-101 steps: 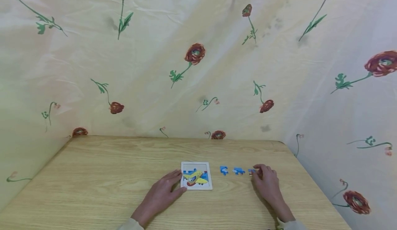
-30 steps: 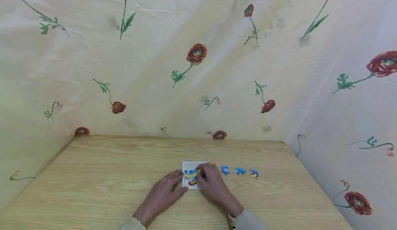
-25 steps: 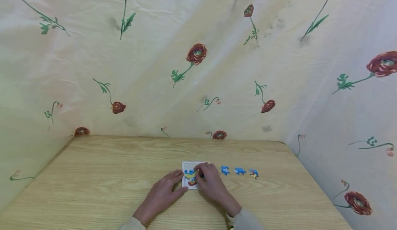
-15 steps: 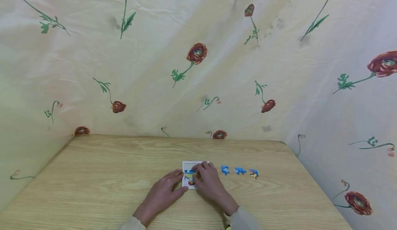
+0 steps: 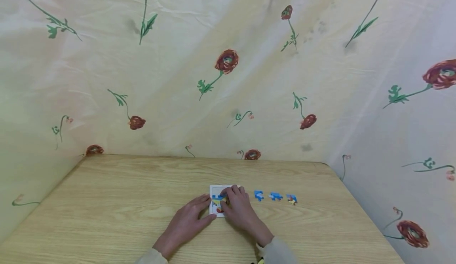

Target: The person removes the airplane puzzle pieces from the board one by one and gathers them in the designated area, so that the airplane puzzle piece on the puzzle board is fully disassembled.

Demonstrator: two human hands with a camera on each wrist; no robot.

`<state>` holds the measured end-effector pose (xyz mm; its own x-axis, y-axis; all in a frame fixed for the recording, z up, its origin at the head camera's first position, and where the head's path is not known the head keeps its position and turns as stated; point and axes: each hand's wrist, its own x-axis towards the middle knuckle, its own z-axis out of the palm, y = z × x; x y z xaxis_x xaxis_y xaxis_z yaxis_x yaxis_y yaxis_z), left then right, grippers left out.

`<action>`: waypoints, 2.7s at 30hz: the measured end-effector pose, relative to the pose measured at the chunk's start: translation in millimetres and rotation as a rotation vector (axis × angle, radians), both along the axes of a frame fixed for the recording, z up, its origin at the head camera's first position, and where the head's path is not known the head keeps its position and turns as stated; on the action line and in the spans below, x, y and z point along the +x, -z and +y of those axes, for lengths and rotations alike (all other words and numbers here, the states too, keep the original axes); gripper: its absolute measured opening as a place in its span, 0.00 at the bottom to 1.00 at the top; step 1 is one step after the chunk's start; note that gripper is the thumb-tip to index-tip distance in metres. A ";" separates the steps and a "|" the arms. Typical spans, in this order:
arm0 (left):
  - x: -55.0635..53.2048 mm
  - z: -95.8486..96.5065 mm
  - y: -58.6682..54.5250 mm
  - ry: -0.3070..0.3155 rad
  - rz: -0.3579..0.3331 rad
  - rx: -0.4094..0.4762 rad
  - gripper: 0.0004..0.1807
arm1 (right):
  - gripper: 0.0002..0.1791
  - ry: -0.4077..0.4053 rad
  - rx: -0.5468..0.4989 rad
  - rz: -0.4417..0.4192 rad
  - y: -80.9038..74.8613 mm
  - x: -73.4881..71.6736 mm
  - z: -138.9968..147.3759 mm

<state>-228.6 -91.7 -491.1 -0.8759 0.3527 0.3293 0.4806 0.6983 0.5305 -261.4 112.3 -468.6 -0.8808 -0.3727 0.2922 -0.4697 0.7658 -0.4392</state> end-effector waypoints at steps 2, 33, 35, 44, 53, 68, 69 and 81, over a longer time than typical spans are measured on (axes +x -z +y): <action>0.0 0.1 0.0 0.001 0.000 -0.001 0.33 | 0.09 -0.001 -0.004 -0.008 0.0 -0.1 -0.1; -0.9 -0.5 0.5 0.006 -0.002 0.021 0.33 | 0.11 -0.049 -0.136 -0.068 0.3 -1.3 -1.4; -0.9 -0.9 0.8 0.006 -0.006 0.025 0.33 | 0.11 -0.058 -0.149 -0.080 -0.5 -1.4 -1.3; -0.7 -1.2 1.8 0.010 -0.011 0.033 0.34 | 0.12 -0.090 -0.171 -0.100 0.6 -2.5 0.4; -1.0 -0.5 -0.3 0.009 -0.002 0.019 0.33 | 0.14 -0.124 -0.176 -0.071 0.7 -2.5 2.2; -0.9 0.2 -0.2 0.000 -0.019 0.010 0.34 | 0.16 -0.138 -0.293 -0.150 -2.4 0.9 7.0; -1.0 0.3 0.1 -0.001 -0.017 0.008 0.34 | 0.16 -0.134 -0.297 -0.143 -2.7 1.6 8.3; -1.0 0.4 1.0 -0.006 0.007 0.010 0.33 | 0.15 -0.067 -0.354 -0.097 -4.7 9.8 36.4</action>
<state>-229.6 -91.3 -492.1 -0.8757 0.3440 0.3388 0.4801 0.6961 0.5339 -251.6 148.6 -463.9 -0.8880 -0.3210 0.3292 -0.4563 0.5278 -0.7164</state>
